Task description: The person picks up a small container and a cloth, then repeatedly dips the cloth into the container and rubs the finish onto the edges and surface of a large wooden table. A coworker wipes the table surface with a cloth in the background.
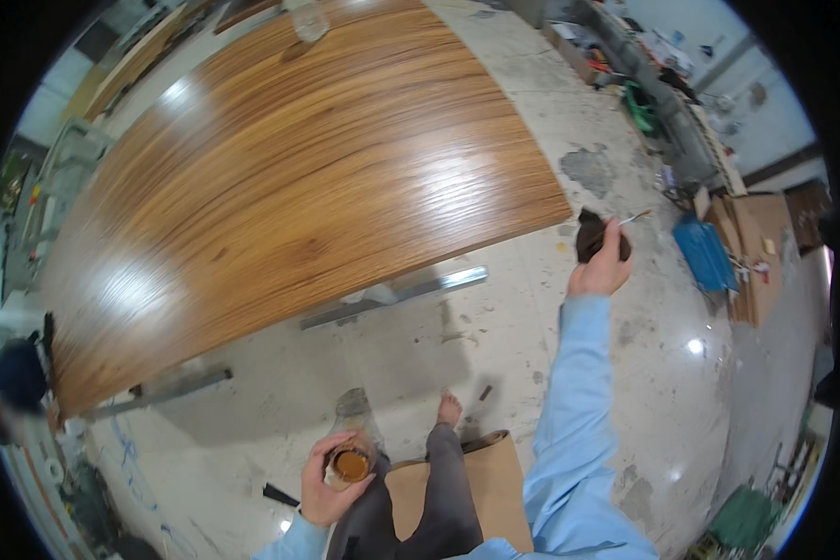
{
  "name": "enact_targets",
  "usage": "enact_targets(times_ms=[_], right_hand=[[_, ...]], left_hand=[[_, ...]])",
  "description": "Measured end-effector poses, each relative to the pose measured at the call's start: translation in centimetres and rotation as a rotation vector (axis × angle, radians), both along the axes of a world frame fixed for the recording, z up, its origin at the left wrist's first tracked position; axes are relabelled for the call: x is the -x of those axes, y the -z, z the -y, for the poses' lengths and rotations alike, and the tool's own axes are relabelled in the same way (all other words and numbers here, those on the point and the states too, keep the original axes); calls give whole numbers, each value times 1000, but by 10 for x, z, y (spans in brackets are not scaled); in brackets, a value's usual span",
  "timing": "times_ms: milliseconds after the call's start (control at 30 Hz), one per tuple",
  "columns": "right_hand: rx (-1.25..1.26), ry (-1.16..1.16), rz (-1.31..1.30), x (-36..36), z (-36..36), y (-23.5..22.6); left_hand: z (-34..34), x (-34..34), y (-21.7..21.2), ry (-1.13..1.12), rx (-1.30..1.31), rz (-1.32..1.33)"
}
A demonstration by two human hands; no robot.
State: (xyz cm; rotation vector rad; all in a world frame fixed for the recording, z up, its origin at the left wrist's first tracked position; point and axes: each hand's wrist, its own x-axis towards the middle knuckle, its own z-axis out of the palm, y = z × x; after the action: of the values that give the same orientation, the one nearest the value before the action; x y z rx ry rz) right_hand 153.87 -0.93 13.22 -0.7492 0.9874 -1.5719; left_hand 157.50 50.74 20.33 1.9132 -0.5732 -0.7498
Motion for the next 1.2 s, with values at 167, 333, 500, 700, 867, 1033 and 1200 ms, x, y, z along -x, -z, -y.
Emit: enact_targets(times_ms=[167, 333, 500, 700, 867, 1033, 1200], right_hand=[[-166, -76, -68, -19, -12, 35], [49, -280, -563, 14, -148, 9], [202, -859, -729, -14, -305, -45], [686, -1216, -1044, -58, -410, -133], [1081, -1383, -1259, -113, -490, -160], [1268, -1481, -1422, -147, -546, -153], [1325, -1515, -1441, -158, -568, -143]], left_hand=[[10, -4, -9, -39, 25, 81], [5, -22, -5, -83, 97, 151], [-40, -69, 3, -171, 161, 197], [-123, -134, 22, -226, 113, 168], [-177, -164, 27, -127, 84, 271], [-213, -176, 23, -93, 100, 391], [-226, -166, 27, -106, 54, 371]])
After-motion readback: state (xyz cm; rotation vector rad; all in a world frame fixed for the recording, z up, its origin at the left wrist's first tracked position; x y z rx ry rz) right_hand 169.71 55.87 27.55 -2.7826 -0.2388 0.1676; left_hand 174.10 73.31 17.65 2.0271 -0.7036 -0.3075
